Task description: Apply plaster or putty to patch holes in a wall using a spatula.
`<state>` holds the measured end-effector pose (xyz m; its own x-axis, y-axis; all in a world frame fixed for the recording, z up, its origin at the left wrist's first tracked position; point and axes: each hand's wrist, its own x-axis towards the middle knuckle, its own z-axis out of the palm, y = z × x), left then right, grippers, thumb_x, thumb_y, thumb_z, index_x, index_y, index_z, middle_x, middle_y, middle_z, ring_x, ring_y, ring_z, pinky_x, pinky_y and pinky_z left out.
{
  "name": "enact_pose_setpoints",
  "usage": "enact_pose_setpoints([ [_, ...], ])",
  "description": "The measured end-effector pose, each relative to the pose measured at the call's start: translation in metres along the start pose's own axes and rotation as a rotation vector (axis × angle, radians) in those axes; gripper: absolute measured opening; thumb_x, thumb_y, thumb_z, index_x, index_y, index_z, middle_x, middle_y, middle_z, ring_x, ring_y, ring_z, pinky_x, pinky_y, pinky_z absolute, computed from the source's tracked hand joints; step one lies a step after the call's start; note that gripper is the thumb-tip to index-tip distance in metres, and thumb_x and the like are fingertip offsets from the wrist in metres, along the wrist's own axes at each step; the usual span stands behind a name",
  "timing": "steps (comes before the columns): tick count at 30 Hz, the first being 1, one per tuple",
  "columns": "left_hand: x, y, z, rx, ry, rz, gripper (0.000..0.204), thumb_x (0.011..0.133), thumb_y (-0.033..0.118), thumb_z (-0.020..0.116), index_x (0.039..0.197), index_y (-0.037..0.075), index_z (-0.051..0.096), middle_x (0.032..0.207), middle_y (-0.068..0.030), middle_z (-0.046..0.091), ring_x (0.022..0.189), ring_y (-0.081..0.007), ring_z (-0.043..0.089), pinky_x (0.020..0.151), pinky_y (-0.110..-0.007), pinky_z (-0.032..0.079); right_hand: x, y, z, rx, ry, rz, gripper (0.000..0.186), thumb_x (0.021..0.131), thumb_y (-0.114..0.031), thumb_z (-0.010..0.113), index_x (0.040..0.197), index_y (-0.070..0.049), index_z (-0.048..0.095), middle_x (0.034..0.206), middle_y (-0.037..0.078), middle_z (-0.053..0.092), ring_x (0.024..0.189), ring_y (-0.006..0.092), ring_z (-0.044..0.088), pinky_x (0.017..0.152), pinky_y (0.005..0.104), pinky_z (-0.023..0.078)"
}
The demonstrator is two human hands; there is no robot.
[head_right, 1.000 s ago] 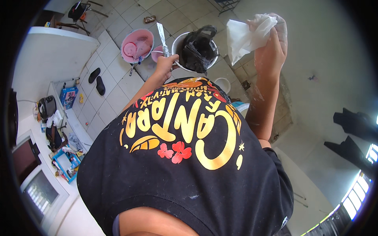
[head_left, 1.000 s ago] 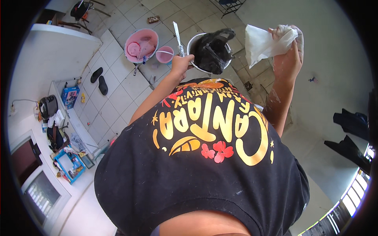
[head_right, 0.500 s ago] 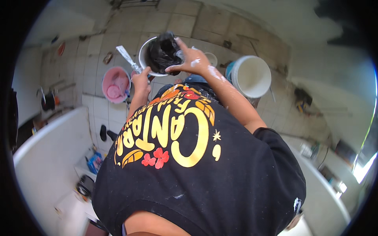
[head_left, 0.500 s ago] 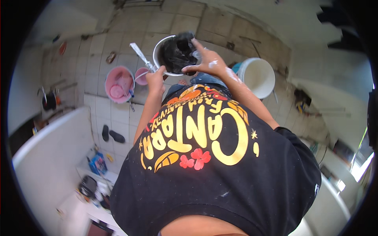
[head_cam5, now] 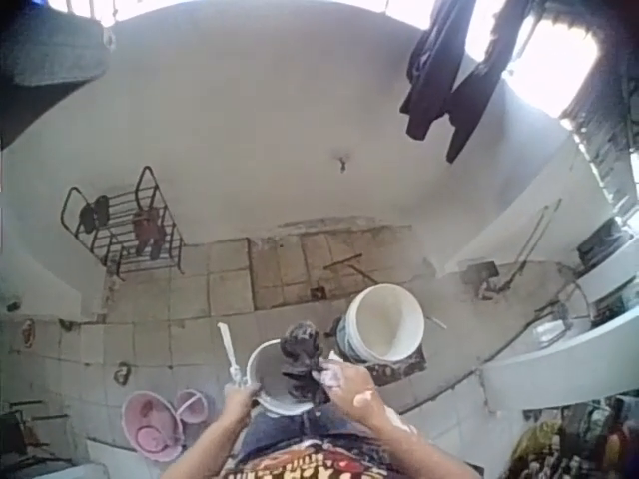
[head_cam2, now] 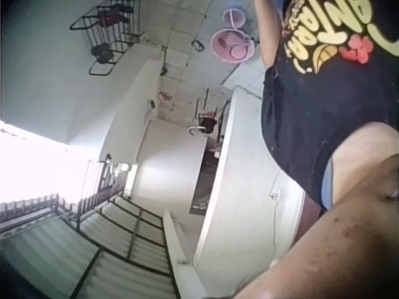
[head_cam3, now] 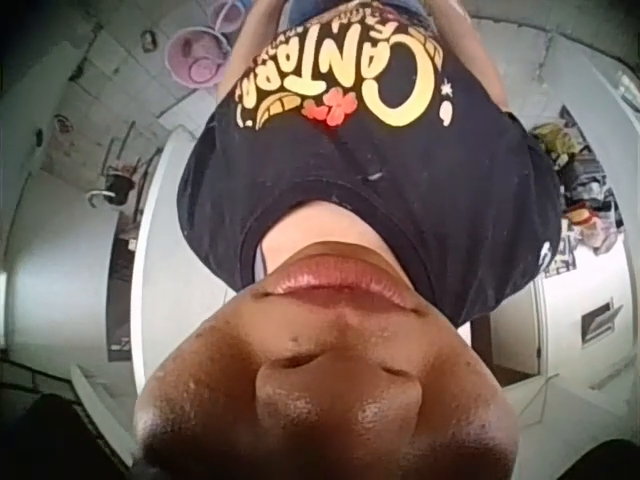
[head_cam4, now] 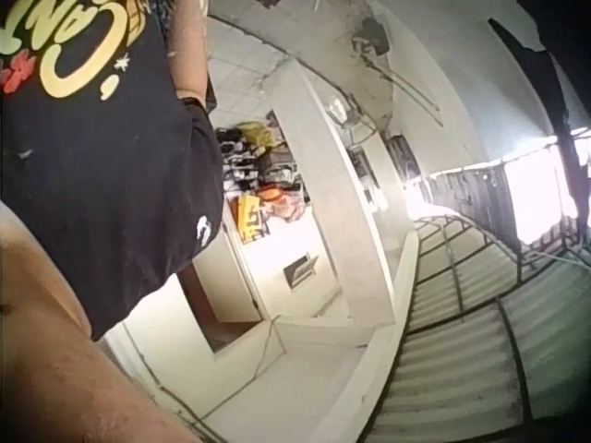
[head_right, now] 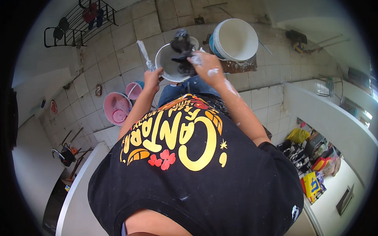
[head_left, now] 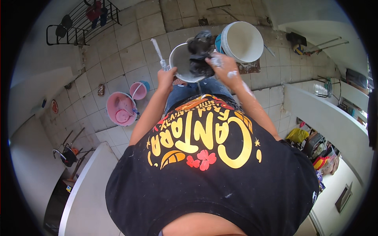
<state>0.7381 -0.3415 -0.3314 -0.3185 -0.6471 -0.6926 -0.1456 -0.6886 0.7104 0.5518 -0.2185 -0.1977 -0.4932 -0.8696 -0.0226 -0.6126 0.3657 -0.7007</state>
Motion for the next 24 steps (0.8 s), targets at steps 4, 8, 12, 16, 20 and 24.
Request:
enact_pose_setpoints([
  [4,0.007,0.009,0.044,0.060,-0.092,-0.008,0.017,0.072,0.005,0.065,0.085,-0.004,0.058,0.077,-0.0076,0.060,0.068,-0.0209,0.062,0.063,-0.034,0.055,-0.020,0.003,-0.063,0.067,0.104,0.245,0.035,0.084,-0.030,0.066,0.095,0.003,0.063,0.077,0.016,0.065,0.066,0.0222,0.060,0.063,0.0323,0.047],
  [8,0.018,0.006,0.079,0.136,-0.150,0.041,0.018,0.072,0.004,0.064,0.087,-0.006,0.058,0.080,-0.0104,0.062,0.069,-0.0219,0.063,0.064,-0.035,0.056,-0.038,0.011,-0.108,0.231,0.221,0.301,0.034,0.084,-0.027,0.068,0.095,0.004,0.062,0.074,0.006,0.063,0.069,0.0101,0.055,0.064,0.0260,0.045],
  [12,0.018,-0.005,0.113,0.130,-0.132,0.060,0.018,0.070,0.005,0.066,0.084,-0.005,0.062,0.077,-0.0084,0.063,0.063,-0.0165,0.062,0.056,-0.029,0.052,-0.056,0.032,-0.152,0.306,0.380,0.339,0.034,0.083,-0.024,0.070,0.097,0.006,0.061,0.081,0.002,0.061,0.074,0.0081,0.050,0.069,0.0220,0.042],
  [16,0.016,-0.014,0.143,0.154,-0.094,0.029,0.020,0.070,0.006,0.067,0.086,-0.006,0.062,0.079,-0.0099,0.064,0.064,-0.0175,0.063,0.058,-0.030,0.053,-0.076,0.072,-0.198,0.289,0.428,0.425,0.033,0.083,-0.024,0.070,0.096,0.005,0.061,0.082,0.000,0.059,0.075,0.0078,0.049,0.070,0.0213,0.041],
  [20,0.017,-0.026,0.173,0.146,-0.035,0.017,0.020,0.071,0.005,0.066,0.086,-0.007,0.061,0.079,-0.0106,0.063,0.065,-0.0191,0.064,0.060,-0.032,0.055,-0.093,0.134,-0.227,0.324,0.433,0.422,0.034,0.083,-0.026,0.070,0.093,0.005,0.061,0.077,0.000,0.058,0.072,0.0079,0.047,0.067,0.0230,0.041],
  [24,0.012,-0.041,0.196,0.102,0.037,-0.011,0.020,0.071,0.004,0.066,0.086,-0.008,0.060,0.079,-0.0115,0.063,0.065,-0.0211,0.064,0.061,-0.035,0.056,-0.106,0.246,-0.223,0.105,0.337,0.501,0.035,0.081,-0.029,0.069,0.088,0.004,0.061,0.069,0.008,0.058,0.063,0.0162,0.048,0.062,0.0284,0.042],
])
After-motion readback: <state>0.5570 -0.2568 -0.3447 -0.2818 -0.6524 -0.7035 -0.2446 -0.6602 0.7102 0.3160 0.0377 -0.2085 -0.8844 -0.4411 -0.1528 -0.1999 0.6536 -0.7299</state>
